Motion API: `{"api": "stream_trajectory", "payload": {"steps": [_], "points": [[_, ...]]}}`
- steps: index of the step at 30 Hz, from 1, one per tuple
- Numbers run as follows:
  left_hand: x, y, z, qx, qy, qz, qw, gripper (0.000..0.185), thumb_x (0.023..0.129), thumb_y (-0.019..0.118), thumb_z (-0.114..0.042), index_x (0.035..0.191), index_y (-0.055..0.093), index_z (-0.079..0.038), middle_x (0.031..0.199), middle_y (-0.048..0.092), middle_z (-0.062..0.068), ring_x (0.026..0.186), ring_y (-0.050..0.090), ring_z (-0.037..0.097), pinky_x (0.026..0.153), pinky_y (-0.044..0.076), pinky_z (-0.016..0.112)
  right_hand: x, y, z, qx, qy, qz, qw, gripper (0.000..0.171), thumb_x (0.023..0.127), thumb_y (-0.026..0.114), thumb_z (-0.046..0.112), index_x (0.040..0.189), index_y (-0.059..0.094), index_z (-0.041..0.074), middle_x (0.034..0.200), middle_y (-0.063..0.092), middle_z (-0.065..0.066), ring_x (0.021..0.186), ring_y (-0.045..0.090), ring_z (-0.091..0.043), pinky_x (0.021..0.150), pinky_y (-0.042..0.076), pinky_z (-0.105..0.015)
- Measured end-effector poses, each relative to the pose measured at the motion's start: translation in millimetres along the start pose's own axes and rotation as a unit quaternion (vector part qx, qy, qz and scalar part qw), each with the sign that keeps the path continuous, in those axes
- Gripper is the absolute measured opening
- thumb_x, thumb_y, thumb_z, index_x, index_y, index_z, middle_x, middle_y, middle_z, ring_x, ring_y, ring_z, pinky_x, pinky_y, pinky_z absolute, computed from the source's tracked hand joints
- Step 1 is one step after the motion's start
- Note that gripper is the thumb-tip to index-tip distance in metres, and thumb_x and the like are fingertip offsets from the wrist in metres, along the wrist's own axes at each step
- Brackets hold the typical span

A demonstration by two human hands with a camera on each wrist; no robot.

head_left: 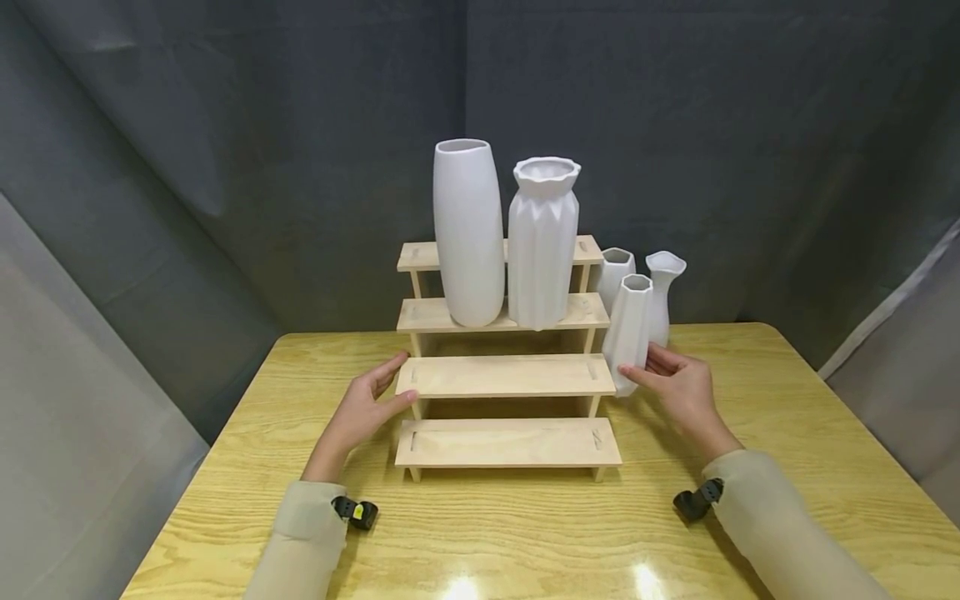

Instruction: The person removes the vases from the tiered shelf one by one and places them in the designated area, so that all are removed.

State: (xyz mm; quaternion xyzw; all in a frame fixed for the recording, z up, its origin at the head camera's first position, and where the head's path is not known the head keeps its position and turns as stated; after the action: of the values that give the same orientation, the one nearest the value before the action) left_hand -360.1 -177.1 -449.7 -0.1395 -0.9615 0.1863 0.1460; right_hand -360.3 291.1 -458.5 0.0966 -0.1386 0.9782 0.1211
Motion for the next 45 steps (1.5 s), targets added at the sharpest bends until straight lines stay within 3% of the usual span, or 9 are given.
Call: {"api": "stream_trajectory", "payload": {"steps": [3,10,18,36,45], "points": [[0.8,-0.6,0.2,0.002,0.0,0.0,1.0,0.07,0.094,0.07,-0.033,0.153,0.038,-0.015,0.157,0.033,0.004,0.145,0.028,0.025,0.116,0.024,0.049,2.7,2.1,-3.1,0.001,0.002,0.001,1.0,0.074,0.078,0.086,0.03,0.138,0.056,-0.001,0.132,0.058,-0.022,0.118,0.06,-0.027,0.083,0.051,-0.017],[1.7,-1.5,0.5,-0.005,0.005,0.004,1.0,0.069,0.095,0.069,-0.03,0.153,0.038,-0.013,0.158,0.031,0.01,0.145,0.026,0.025,0.117,0.022,0.048,7.0,5.7,-6.8,0.022,0.015,0.004,1.0,0.076,0.077,0.086,0.028,0.139,0.054,-0.001,0.134,0.057,-0.022,0.12,0.058,-0.029,0.083,0.052,-0.019],[1.4,-0.5,-0.2,0.001,0.003,0.003,1.0,0.071,0.094,0.07,-0.034,0.153,0.037,-0.015,0.156,0.034,-0.003,0.144,0.028,0.022,0.117,0.024,0.045,12.9,9.8,-15.8,0.044,0.026,0.006,0.999,0.077,0.077,0.087,0.025,0.14,0.053,-0.002,0.135,0.055,-0.024,0.121,0.057,-0.029,0.084,0.052,-0.019],[1.9,-0.3,1.3,0.009,-0.005,-0.001,0.9999,0.071,0.092,0.071,-0.037,0.153,0.039,-0.018,0.156,0.034,-0.005,0.144,0.029,0.019,0.117,0.025,0.044,20.3,14.3,-22.2,0.057,0.048,-0.002,0.997,0.073,0.079,0.085,0.021,0.14,0.053,-0.002,0.136,0.054,-0.024,0.124,0.055,-0.03,0.085,0.05,-0.016],[1.0,0.2,0.8,0.001,-0.001,0.0,1.0,0.072,0.093,0.071,-0.034,0.153,0.038,-0.014,0.157,0.034,0.001,0.144,0.028,0.024,0.116,0.024,0.047,25.6,19.9,-32.4,0.07,0.055,-0.005,0.996,0.071,0.079,0.085,0.016,0.139,0.053,-0.004,0.135,0.054,-0.026,0.122,0.056,-0.029,0.085,0.05,-0.017]]}}
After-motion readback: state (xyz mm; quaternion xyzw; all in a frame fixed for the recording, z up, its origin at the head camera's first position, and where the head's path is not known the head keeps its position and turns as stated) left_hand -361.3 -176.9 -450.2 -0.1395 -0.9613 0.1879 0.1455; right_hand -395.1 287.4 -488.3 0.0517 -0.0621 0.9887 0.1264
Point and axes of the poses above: each hand's wrist, its own x-axis towards the middle knuckle, its own y-axis out of the palm, z = x × y, the point moved 5 cm from there along x, towards the middle knuckle
